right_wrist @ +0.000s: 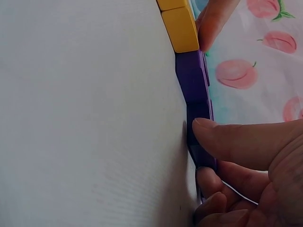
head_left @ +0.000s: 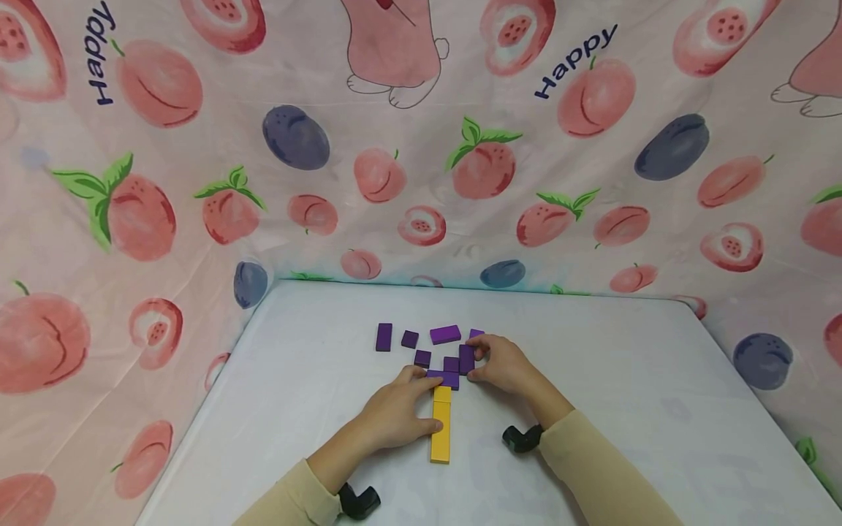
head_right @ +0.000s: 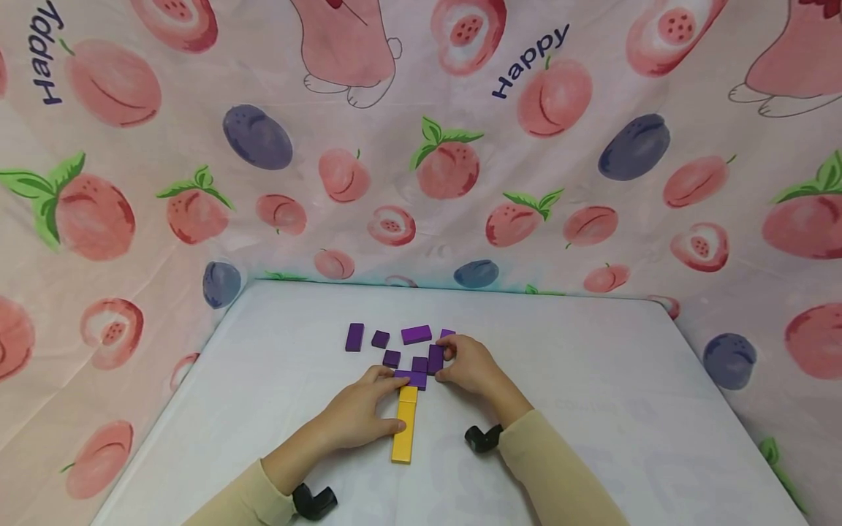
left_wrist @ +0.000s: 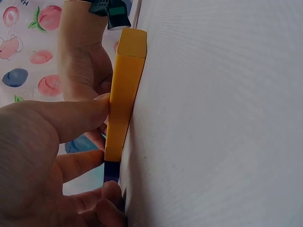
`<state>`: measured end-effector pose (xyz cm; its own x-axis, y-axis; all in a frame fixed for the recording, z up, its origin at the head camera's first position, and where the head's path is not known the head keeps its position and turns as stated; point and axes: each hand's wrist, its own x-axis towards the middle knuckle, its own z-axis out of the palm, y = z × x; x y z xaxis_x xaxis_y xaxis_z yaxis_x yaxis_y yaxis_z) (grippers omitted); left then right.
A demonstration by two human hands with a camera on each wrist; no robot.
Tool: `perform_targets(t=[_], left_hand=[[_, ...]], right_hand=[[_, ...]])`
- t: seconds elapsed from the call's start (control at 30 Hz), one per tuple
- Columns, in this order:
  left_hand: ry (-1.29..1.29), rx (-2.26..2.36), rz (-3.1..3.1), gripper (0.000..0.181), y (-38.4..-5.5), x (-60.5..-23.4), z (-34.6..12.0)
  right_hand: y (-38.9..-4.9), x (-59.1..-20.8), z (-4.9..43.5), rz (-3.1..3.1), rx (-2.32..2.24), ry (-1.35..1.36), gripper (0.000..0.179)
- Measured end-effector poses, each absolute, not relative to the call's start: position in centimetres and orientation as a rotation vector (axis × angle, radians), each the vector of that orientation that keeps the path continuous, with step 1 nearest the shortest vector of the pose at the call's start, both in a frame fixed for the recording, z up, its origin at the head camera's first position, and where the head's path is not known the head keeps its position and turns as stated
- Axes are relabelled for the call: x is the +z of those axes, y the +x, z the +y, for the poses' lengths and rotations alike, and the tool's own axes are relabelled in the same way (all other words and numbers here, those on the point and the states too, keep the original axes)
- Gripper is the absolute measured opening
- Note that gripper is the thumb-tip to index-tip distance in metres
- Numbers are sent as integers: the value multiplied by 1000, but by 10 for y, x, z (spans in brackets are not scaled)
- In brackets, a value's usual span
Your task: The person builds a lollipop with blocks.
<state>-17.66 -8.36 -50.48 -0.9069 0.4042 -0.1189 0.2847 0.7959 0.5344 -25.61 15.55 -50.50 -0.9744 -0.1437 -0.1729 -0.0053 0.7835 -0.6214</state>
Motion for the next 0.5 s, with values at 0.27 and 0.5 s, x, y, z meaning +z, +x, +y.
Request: perform_targets(t=[0.27,0.5], left_hand=[[548,770,2759,75,-177,-506,-84],[556,776,2763,75,-177,-506,-84]], right_hand=[[-256,-504,156,2769,-958,-139,62],[-256,-506,157,2777,-958,-145,62]])
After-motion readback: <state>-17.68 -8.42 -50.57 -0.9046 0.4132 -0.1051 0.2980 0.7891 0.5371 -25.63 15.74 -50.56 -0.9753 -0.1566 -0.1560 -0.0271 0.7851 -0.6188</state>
